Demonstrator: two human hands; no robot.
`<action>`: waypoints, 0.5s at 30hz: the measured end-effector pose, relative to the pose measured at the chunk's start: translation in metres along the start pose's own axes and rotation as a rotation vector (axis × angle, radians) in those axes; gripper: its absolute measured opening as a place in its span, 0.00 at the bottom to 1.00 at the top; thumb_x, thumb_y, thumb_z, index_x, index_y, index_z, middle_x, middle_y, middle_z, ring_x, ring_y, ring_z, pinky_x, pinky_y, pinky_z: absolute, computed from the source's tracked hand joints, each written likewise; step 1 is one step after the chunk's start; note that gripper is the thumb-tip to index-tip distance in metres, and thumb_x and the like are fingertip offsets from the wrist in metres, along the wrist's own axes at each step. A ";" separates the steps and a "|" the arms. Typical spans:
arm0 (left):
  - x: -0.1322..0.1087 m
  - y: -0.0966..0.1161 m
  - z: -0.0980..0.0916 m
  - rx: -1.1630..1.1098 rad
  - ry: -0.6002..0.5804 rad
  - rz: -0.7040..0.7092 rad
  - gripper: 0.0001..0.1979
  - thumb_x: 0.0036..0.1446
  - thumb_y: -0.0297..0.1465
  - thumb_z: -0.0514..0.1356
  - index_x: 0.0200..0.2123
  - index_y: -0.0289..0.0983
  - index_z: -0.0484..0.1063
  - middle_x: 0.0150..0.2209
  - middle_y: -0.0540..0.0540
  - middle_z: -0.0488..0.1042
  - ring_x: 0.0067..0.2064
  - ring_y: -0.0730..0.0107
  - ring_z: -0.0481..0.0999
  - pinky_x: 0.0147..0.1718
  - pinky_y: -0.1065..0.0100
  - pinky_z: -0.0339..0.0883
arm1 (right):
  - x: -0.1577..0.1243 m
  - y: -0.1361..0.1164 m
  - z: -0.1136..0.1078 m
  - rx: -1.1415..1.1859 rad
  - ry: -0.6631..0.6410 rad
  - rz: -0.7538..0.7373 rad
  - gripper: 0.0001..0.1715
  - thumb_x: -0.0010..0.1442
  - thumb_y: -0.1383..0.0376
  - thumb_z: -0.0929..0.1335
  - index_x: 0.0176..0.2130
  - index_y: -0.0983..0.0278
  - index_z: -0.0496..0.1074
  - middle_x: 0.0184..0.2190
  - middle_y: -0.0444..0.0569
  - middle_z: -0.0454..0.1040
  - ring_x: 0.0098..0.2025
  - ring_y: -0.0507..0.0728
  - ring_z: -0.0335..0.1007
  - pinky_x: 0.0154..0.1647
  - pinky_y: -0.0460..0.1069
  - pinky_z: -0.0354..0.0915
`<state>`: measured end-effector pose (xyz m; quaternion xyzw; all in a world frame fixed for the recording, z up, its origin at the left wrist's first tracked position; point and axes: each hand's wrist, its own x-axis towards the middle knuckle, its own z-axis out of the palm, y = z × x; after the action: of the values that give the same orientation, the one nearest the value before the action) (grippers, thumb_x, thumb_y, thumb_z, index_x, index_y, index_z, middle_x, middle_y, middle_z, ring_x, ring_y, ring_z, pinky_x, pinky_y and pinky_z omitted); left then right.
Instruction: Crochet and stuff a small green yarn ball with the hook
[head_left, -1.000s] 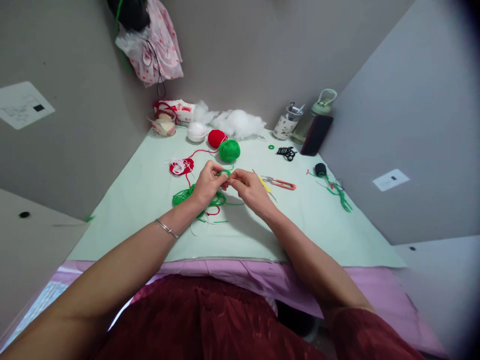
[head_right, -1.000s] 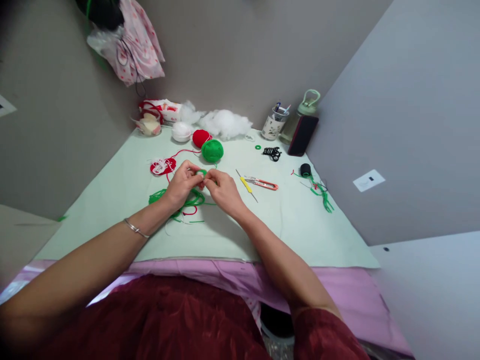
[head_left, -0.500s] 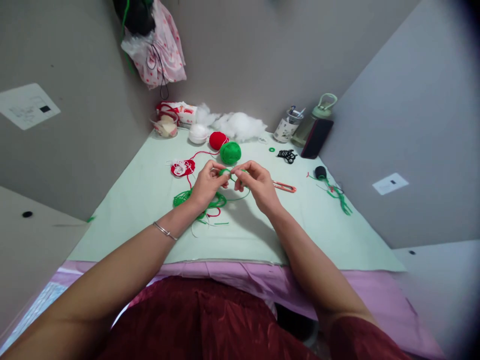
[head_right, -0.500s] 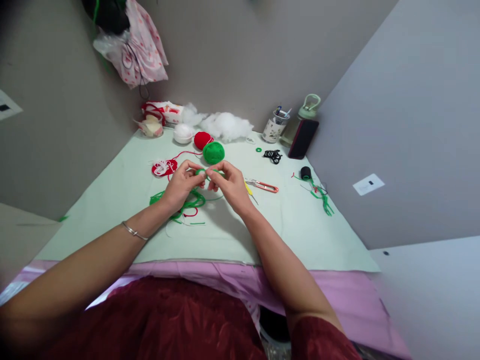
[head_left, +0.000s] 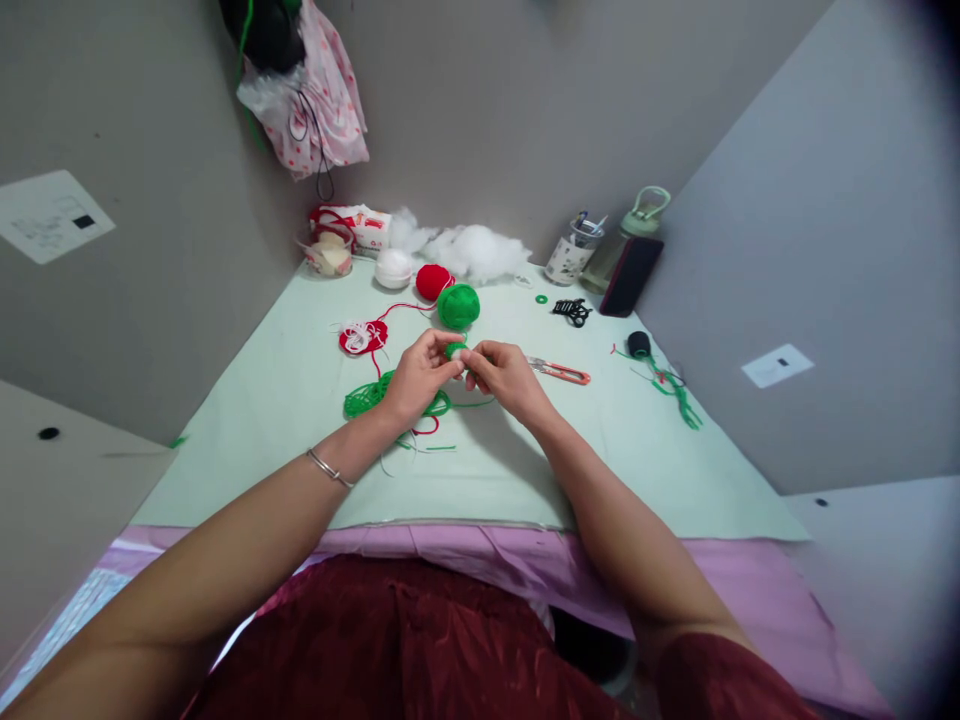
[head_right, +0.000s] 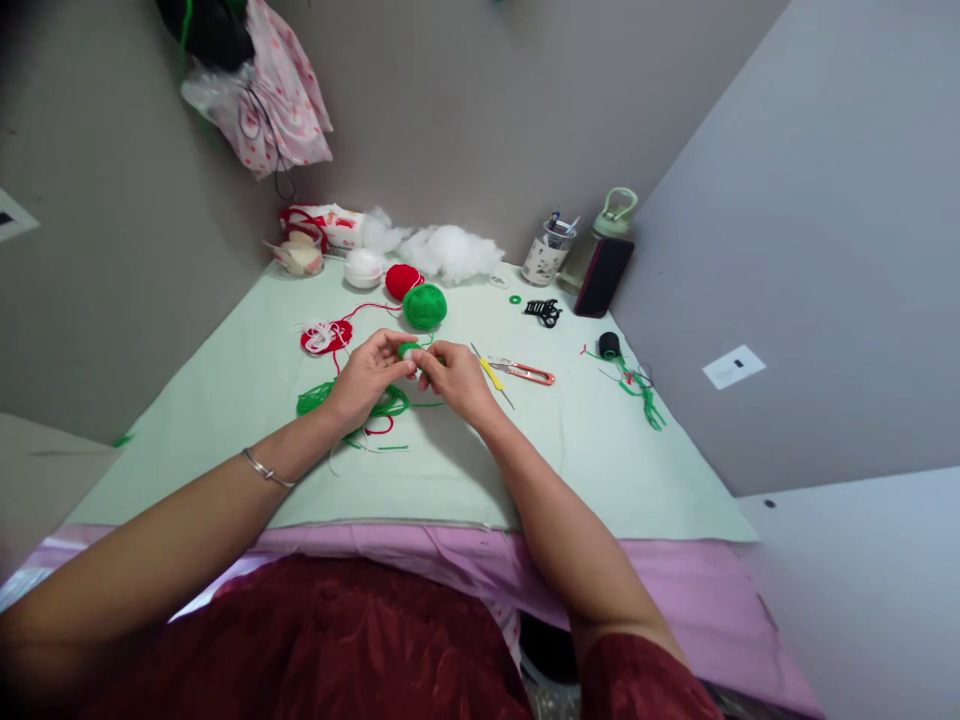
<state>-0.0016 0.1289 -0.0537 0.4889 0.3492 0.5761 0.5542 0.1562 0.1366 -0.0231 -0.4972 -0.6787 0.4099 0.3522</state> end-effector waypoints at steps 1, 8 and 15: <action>0.000 0.001 0.000 -0.013 -0.005 -0.005 0.16 0.49 0.27 0.71 0.42 0.37 0.75 0.34 0.51 0.76 0.36 0.72 0.76 0.39 0.69 0.71 | 0.000 0.001 0.001 -0.003 0.019 -0.001 0.26 0.61 0.45 0.69 0.25 0.62 0.69 0.19 0.45 0.74 0.20 0.50 0.59 0.22 0.46 0.55; 0.002 0.004 -0.001 -0.099 -0.008 -0.037 0.13 0.53 0.31 0.70 0.43 0.37 0.75 0.31 0.51 0.76 0.32 0.72 0.75 0.39 0.68 0.72 | -0.003 -0.002 0.005 -0.022 0.038 -0.055 0.17 0.65 0.55 0.65 0.29 0.62 0.68 0.21 0.45 0.75 0.21 0.51 0.61 0.25 0.47 0.57; 0.006 0.001 -0.004 -0.115 0.046 -0.043 0.12 0.50 0.25 0.66 0.40 0.36 0.74 0.31 0.51 0.75 0.30 0.75 0.72 0.33 0.71 0.69 | -0.006 -0.004 0.009 -0.115 -0.024 -0.110 0.10 0.63 0.63 0.67 0.29 0.63 0.71 0.24 0.43 0.76 0.25 0.50 0.59 0.31 0.47 0.55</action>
<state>-0.0053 0.1350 -0.0533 0.4353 0.3389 0.5941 0.5854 0.1482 0.1281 -0.0239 -0.4737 -0.7315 0.3564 0.3369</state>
